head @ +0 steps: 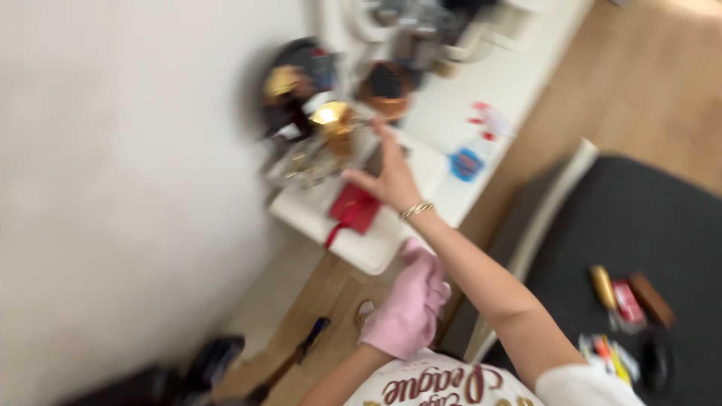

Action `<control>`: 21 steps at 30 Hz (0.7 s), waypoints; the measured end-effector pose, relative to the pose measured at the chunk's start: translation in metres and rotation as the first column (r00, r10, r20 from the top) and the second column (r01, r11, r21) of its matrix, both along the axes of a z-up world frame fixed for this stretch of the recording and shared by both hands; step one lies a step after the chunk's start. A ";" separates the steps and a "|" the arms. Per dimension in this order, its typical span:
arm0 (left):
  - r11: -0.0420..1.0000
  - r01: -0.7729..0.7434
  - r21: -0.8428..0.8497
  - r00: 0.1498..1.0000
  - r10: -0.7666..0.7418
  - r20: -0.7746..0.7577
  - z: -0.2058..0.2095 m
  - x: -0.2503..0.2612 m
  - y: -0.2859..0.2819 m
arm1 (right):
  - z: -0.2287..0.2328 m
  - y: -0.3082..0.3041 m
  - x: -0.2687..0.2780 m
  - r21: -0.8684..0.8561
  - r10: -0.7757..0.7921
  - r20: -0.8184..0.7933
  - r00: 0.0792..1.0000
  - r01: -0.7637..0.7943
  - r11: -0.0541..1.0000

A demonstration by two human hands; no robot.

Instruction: Cleaning a vanity table and organizing makeup and jewelry items.

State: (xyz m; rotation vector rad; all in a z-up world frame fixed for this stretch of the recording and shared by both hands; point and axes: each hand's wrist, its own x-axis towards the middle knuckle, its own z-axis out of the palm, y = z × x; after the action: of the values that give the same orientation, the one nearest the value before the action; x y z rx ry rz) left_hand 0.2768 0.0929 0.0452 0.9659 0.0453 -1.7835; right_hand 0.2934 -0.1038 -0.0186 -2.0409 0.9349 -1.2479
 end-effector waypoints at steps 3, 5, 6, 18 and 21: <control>0.989 0.146 0.007 0.989 -0.146 -0.015 0.037 -0.013 -0.010 | -0.011 0.029 -0.070 -0.060 -0.062 -0.054 0.997 0.058 0.996; 0.972 0.222 0.070 0.974 -0.225 0.031 0.064 -0.027 -0.022 | -0.015 0.052 -0.122 0.075 -0.042 -0.006 0.999 0.042 0.996; 0.946 0.314 0.086 0.948 -0.317 0.029 0.065 -0.038 -0.027 | -0.026 0.059 -0.153 0.091 -0.137 -0.005 0.991 0.137 0.986; 0.792 0.608 -0.061 0.743 -0.540 0.396 0.040 -0.124 -0.024 | -0.284 0.133 -0.479 0.580 -0.685 -0.373 0.625 0.734 0.354; 0.769 0.630 -0.106 0.703 -0.507 0.499 0.030 -0.127 -0.016 | -0.356 0.127 -0.534 0.643 -0.761 -0.367 0.534 0.737 0.207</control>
State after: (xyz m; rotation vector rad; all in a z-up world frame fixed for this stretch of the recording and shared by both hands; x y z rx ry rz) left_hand 0.1502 0.0770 0.0751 1.2493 -0.8719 -1.9996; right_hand -0.2405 0.0235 -0.3750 -0.7991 2.1763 -0.9737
